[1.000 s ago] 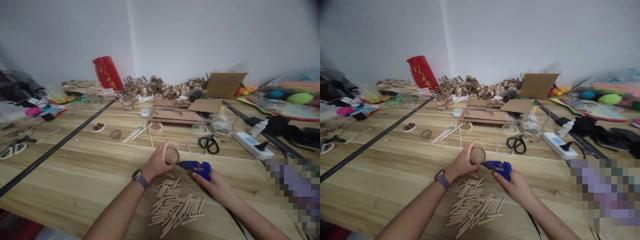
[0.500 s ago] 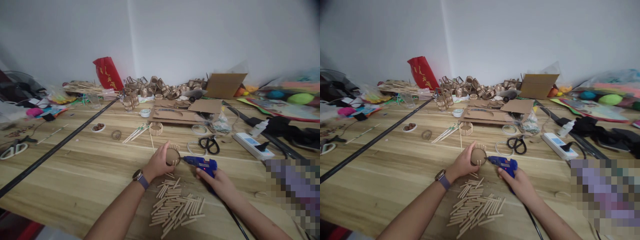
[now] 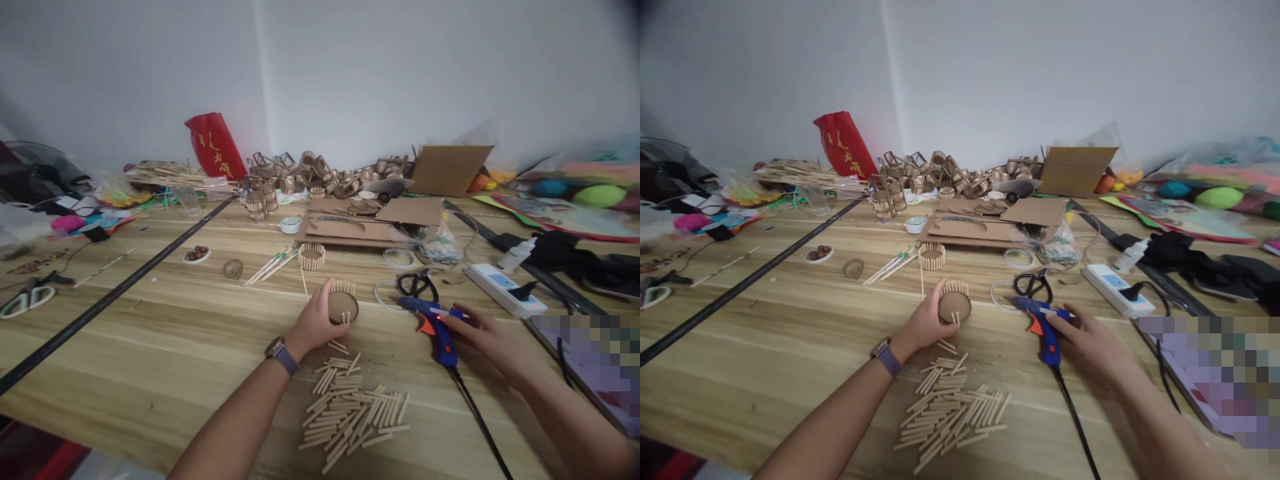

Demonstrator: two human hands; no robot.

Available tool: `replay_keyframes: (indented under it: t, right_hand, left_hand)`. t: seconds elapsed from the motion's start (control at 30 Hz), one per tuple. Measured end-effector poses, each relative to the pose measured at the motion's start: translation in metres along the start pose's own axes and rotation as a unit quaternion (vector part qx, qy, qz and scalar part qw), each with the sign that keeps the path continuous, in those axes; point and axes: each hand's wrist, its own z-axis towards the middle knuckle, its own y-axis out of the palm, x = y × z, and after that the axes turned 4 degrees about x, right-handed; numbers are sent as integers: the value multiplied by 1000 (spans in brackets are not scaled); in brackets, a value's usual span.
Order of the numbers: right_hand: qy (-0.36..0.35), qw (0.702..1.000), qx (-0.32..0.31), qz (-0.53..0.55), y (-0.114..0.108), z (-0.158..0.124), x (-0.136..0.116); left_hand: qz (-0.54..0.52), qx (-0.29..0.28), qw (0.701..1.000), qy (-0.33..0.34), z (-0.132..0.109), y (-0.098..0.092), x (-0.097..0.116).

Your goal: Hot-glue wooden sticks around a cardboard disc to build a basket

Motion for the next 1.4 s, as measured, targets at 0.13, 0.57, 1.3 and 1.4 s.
replay_keyframes:
  t: [0.13, 0.57, 1.3, 1.4]
  right_hand:
    - [-158, 955, 90, -236, 6, -12, -21]
    - [-360, 827, -254, -350, 109, -74, -133]
    - [-234, 934, -248, -102, 72, -10, -94]
    - [-247, 932, -254, -75, 78, -12, -89]
  left_hand:
    - [-21, 29, 999, -21, 2, 0, 1]
    - [-95, 31, 993, -66, 6, -4, 6]
    - [19, -29, 999, 10, 1, -2, 0]
    - [21, -26, 999, 22, 1, -1, -1]
